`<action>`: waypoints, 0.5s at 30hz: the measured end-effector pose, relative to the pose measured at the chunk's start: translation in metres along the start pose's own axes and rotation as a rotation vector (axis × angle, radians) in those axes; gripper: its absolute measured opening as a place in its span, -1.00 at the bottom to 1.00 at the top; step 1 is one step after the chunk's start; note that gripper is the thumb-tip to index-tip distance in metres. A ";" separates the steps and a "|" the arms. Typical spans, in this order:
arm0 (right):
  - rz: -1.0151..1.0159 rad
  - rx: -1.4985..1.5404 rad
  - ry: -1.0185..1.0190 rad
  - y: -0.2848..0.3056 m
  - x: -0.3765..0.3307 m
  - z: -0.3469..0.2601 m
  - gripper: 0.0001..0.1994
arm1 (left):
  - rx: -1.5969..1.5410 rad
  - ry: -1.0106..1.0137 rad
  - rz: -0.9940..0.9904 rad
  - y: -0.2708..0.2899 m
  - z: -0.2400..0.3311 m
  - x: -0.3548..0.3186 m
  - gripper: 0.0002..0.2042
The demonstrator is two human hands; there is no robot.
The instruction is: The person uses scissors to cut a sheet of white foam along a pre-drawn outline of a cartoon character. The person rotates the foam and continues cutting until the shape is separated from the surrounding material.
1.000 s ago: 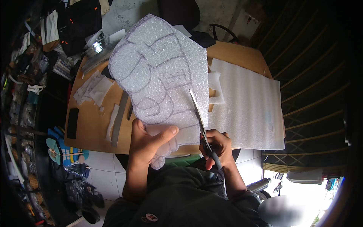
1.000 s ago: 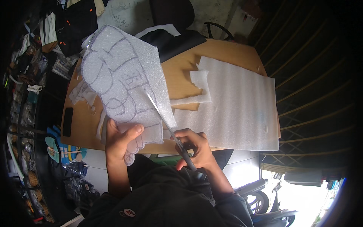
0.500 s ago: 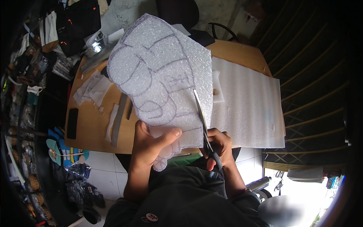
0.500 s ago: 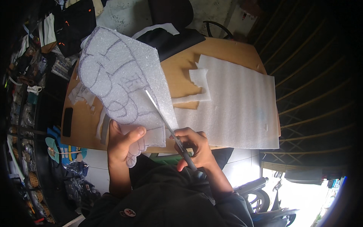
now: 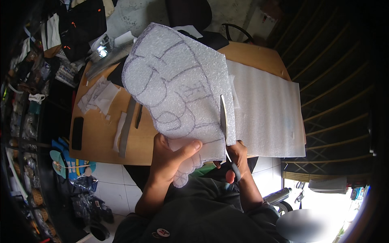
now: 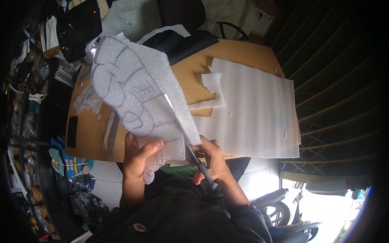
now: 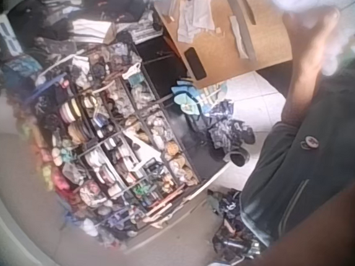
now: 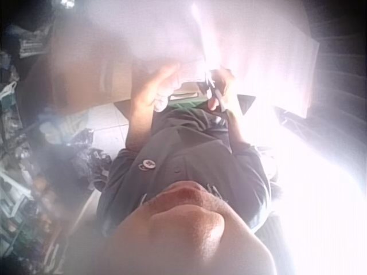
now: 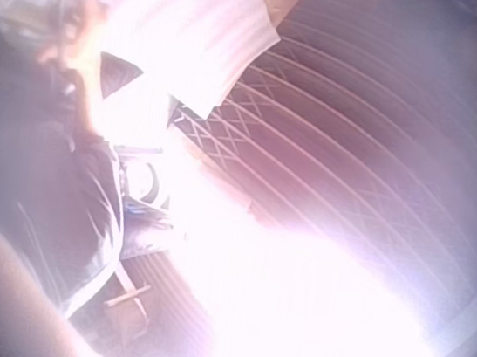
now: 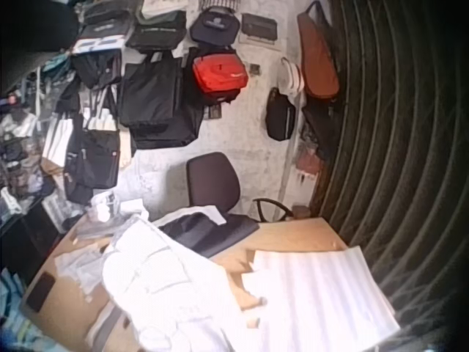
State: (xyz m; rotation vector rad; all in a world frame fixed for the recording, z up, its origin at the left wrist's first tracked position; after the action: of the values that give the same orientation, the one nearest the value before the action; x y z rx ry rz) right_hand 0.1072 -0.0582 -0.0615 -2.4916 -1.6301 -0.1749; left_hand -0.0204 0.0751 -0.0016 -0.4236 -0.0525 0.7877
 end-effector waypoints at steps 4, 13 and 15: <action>0.039 0.019 0.018 0.000 -0.001 -0.003 -0.10 | -0.086 0.005 0.003 -0.003 0.000 -0.001 -0.59; 0.053 0.004 0.033 0.007 -0.003 0.003 -0.08 | -0.071 0.015 0.006 -0.005 -0.001 -0.003 -0.64; 0.047 -0.001 0.008 0.007 -0.003 0.000 -0.06 | -0.072 0.022 0.011 -0.005 -0.002 -0.003 -0.64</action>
State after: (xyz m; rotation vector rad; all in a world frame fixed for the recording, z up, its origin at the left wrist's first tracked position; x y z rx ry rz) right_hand 0.1123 -0.0639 -0.0630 -2.5238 -1.5678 -0.1799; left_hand -0.0190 0.0693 -0.0011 -0.5010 -0.0579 0.7932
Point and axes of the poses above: each hand's wrist, its own x-axis towards the middle knuckle, its own y-axis out of the back of the hand, z = x × y, the point moved 2 cm from there along x, towards the middle knuckle, and after that the axes turned 2 degrees about z, right-handed, at the moved point
